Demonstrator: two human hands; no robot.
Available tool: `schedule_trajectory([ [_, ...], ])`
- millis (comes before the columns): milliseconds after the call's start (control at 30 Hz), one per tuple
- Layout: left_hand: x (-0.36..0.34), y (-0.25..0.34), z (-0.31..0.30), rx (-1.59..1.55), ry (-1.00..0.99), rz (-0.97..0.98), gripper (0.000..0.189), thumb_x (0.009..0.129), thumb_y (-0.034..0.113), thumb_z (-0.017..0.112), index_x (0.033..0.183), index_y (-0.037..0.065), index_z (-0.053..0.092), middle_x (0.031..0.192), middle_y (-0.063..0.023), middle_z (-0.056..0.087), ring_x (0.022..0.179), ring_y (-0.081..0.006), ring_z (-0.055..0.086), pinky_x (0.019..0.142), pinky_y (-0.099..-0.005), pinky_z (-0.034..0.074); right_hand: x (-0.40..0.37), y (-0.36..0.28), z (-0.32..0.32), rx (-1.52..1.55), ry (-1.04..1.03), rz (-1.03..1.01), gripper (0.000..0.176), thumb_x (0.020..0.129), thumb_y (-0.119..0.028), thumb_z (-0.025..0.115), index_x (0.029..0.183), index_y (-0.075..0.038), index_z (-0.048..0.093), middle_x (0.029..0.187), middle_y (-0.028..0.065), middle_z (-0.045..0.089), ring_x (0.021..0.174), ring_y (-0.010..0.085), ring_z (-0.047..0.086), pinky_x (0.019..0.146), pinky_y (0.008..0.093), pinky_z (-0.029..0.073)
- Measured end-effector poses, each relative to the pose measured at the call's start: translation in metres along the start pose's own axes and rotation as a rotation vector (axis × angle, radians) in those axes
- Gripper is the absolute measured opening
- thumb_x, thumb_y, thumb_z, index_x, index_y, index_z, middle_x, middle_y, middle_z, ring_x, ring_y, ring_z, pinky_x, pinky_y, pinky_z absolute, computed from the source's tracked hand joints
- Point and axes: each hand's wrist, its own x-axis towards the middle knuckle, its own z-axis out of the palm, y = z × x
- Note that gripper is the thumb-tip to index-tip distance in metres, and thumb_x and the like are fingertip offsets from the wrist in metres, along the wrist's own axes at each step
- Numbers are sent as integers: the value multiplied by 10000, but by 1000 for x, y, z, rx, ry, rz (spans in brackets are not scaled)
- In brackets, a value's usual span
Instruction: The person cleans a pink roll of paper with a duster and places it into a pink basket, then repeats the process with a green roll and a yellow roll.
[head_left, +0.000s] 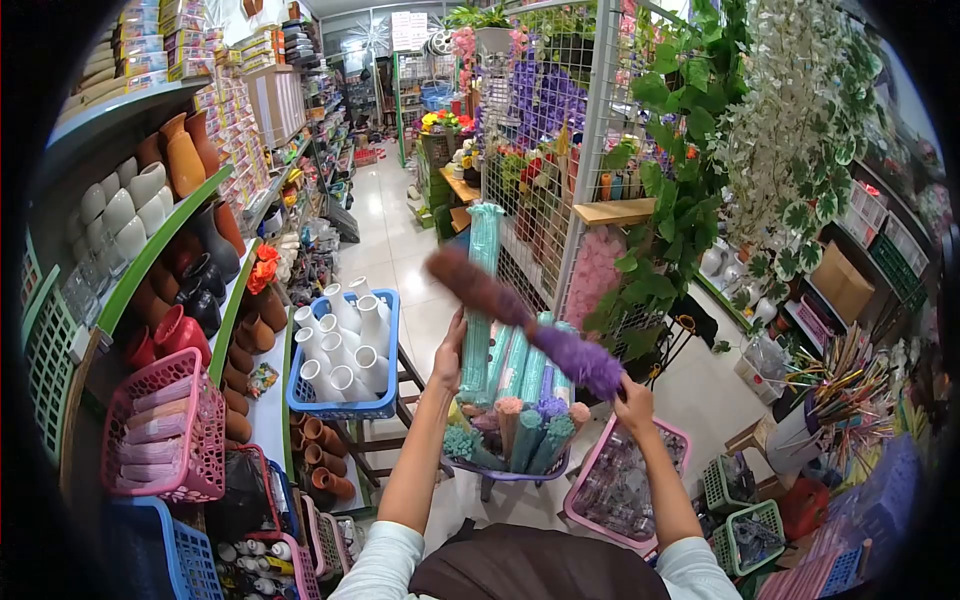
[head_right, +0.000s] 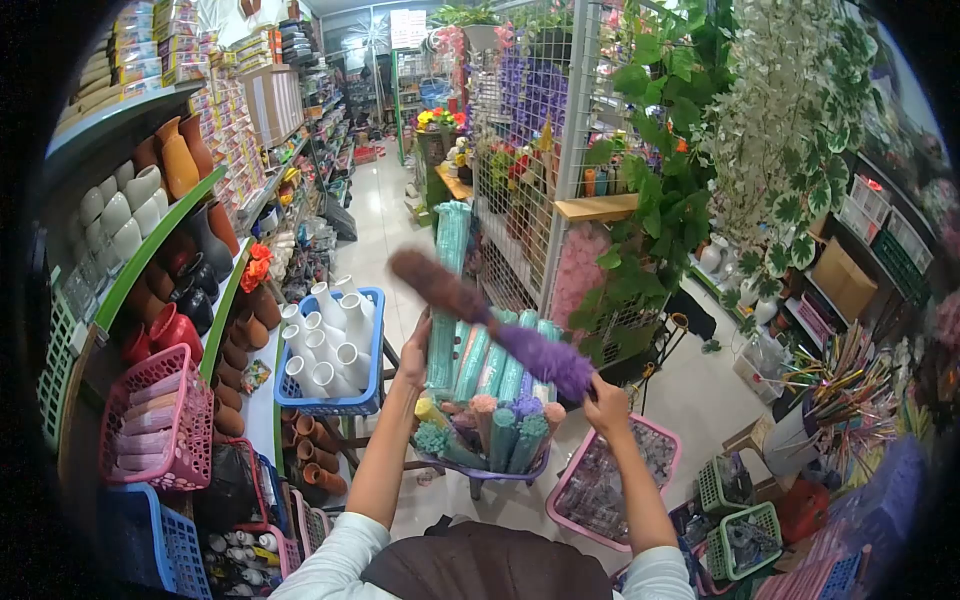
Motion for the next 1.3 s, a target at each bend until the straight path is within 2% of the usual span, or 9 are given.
schedule_trajectory([
  [133,19,-8,-38,134,-203,38,267,968,307,380,1136,117,463,1011,-18,532,931,-146,539,843,-300,476,7,44,-9,-127,-49,-367,185,647,-161,582,787,-40,592,743,176,587,708,361,581,606,420,462],
  [367,-7,8,8,155,-318,11,527,923,254,497,1382,81,305,1173,-66,540,888,-198,612,777,-355,526,58,0,-19,-105,338,-182,135,739,-147,563,812,-35,555,697,193,560,662,394,558,586,453,447],
  [567,-2,9,-10,209,-138,52,463,952,415,376,1230,56,465,998,-130,609,793,-192,616,700,-333,524,36,9,-27,-148,127,-395,128,653,-120,594,703,-26,524,630,167,529,616,373,551,541,430,426],
  [633,-5,29,-19,-251,-354,-463,471,943,457,397,1143,46,510,900,-129,622,726,-195,608,666,-339,528,27,33,-22,-224,-2,-452,134,616,-148,606,658,-42,536,612,140,523,592,335,558,535,412,438],
  [733,0,17,-8,477,-158,292,448,935,419,449,1193,53,464,941,-95,607,710,-178,593,679,-321,519,30,42,-17,-228,33,-480,130,656,-177,613,664,-52,579,605,137,537,579,317,566,526,390,441],
  [800,-3,24,2,201,-253,16,489,953,305,429,1386,118,298,1078,-79,560,768,-171,588,713,-305,506,42,44,-14,-221,186,-293,174,705,-199,610,661,-35,570,614,160,547,569,353,556,516,414,433],
  [1033,6,11,-6,-208,-362,-154,448,956,386,398,1271,68,417,1060,-79,551,861,-175,565,753,-334,498,54,20,-22,-201,163,-311,149,655,-166,593,663,-25,546,632,166,547,599,359,557,544,426,437],
  [1200,-23,27,11,144,-263,91,476,966,384,360,1294,42,405,1142,-117,560,1002,-186,552,867,-353,477,34,47,-14,-202,-10,-493,142,591,-171,612,651,-50,565,620,129,547,594,315,573,548,398,463],
  [1300,32,-37,-81,245,-74,96,512,930,382,424,1318,50,378,1158,-167,539,947,-241,599,785,-383,532,41,37,-13,-173,187,-456,166,645,-199,623,648,-47,557,637,137,552,592,328,565,540,403,451],
])
